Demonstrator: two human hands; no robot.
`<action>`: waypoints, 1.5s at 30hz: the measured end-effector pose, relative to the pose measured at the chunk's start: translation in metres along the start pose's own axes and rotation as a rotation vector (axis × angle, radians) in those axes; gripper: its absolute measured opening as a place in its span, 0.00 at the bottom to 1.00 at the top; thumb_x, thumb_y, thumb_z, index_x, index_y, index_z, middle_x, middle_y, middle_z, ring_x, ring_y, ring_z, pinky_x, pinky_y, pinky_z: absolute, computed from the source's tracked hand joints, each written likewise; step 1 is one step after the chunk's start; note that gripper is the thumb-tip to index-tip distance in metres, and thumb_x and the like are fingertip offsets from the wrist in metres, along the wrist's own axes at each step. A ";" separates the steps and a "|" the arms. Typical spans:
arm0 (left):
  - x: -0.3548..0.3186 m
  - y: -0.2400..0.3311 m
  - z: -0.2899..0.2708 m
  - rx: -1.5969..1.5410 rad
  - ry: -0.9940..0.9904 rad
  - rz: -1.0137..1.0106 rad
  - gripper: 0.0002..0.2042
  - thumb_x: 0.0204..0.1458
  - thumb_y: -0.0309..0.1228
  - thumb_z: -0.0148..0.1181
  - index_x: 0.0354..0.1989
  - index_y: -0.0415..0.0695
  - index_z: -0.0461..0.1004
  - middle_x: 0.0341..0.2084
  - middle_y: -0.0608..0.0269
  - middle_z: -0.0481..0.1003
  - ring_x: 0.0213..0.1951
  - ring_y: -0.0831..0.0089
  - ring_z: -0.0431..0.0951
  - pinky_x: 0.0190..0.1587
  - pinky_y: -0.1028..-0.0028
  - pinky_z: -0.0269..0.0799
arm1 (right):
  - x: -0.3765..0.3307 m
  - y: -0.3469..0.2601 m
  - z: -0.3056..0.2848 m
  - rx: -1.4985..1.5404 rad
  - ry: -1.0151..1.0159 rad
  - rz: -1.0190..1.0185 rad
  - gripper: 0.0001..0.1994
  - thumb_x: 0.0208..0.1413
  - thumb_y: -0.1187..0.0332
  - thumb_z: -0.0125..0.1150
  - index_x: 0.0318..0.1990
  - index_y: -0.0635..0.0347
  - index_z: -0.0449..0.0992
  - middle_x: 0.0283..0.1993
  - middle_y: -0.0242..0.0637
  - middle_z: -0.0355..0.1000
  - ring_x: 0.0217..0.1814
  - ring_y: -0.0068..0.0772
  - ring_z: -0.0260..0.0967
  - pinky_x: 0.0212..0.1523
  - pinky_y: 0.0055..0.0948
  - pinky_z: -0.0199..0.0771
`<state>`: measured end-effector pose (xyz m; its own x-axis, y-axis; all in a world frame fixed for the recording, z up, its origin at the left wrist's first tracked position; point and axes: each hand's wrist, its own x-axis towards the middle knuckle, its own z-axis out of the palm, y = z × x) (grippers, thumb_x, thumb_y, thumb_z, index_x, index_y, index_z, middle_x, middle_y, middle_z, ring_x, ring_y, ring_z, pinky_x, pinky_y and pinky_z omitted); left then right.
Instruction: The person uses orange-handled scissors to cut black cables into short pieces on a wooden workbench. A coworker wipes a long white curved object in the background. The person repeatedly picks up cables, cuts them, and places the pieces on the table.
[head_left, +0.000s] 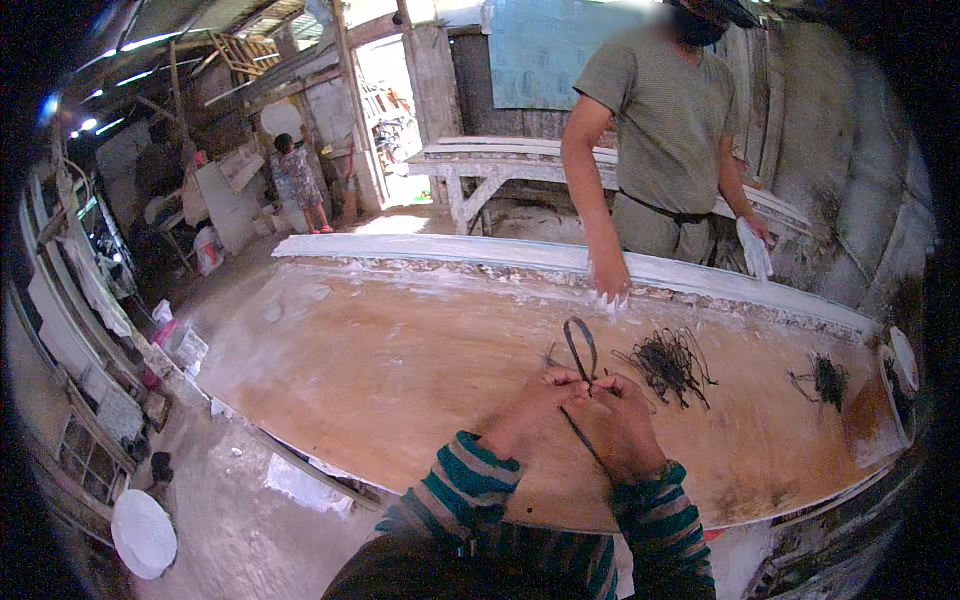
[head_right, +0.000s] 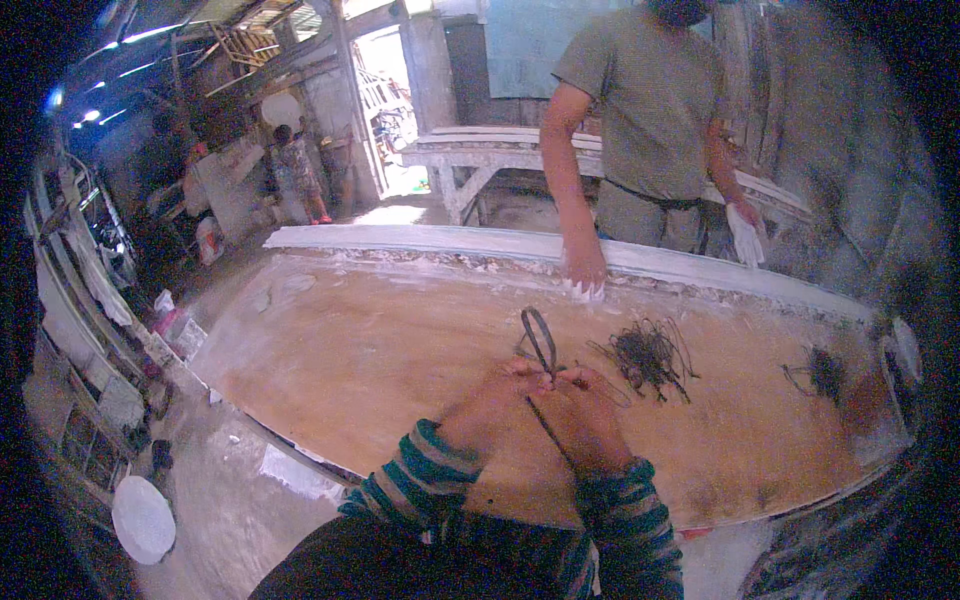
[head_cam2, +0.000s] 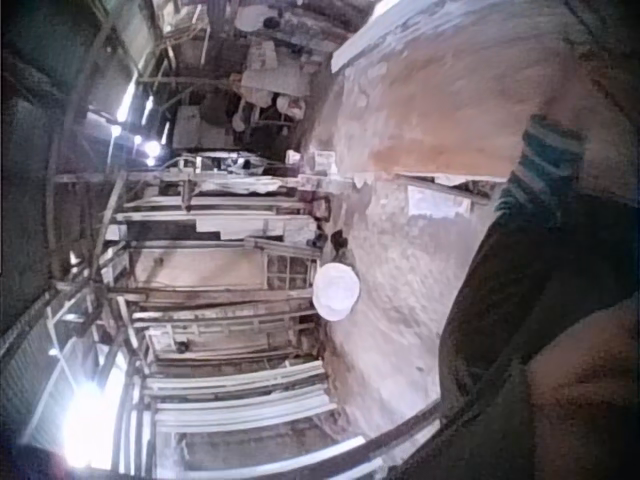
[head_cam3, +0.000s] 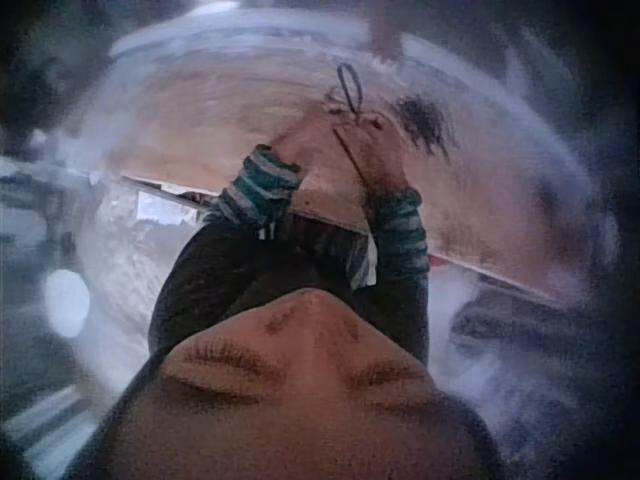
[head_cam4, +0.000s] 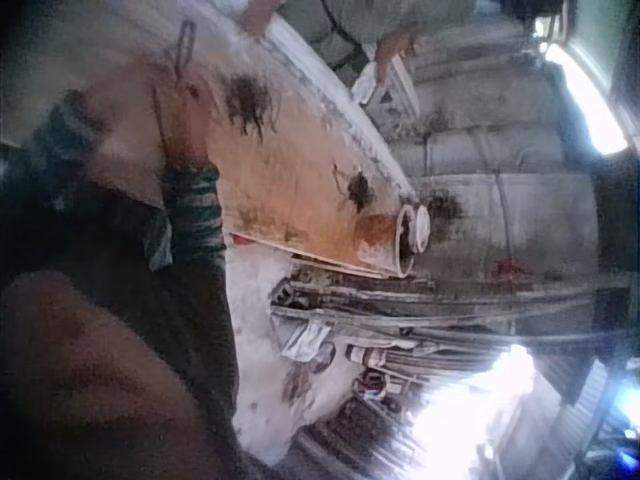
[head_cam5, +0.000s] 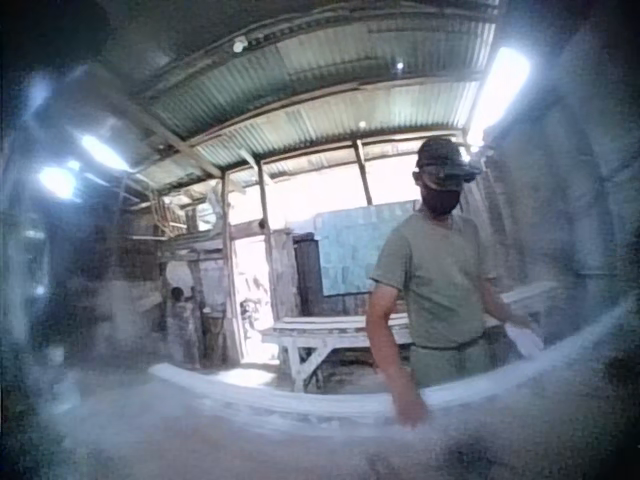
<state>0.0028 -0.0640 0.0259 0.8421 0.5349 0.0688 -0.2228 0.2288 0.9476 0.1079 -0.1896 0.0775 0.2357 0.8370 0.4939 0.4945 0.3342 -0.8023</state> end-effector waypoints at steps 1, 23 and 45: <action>0.001 0.000 0.001 0.058 0.020 0.060 0.07 0.48 0.30 0.57 0.30 0.39 0.74 0.25 0.69 0.74 0.28 0.82 0.72 0.33 0.83 0.66 | 0.001 0.005 0.000 0.023 0.003 0.006 0.02 0.48 0.75 0.54 0.28 0.64 0.69 0.27 0.30 0.68 0.31 0.20 0.62 0.36 0.19 0.62; 0.003 -0.015 0.003 0.139 0.200 0.131 0.10 0.47 0.27 0.58 0.36 0.36 0.70 0.29 0.62 0.74 0.29 0.77 0.73 0.33 0.79 0.69 | 0.002 0.009 0.002 0.158 0.015 0.341 0.05 0.49 0.72 0.55 0.30 0.64 0.72 0.32 0.37 0.69 0.35 0.28 0.66 0.38 0.25 0.66; 0.001 0.000 0.009 0.059 0.196 -0.002 0.07 0.50 0.29 0.54 0.31 0.38 0.72 0.24 0.65 0.73 0.25 0.80 0.72 0.29 0.83 0.69 | 0.007 0.006 0.000 0.835 0.017 0.422 0.04 0.48 0.74 0.57 0.31 0.64 0.72 0.30 0.34 0.73 0.32 0.21 0.69 0.36 0.19 0.67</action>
<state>0.0080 -0.0706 0.0282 0.7297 0.6837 0.0103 -0.1871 0.1852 0.9647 0.1121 -0.1815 0.0761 0.2742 0.9557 0.1069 -0.3943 0.2131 -0.8939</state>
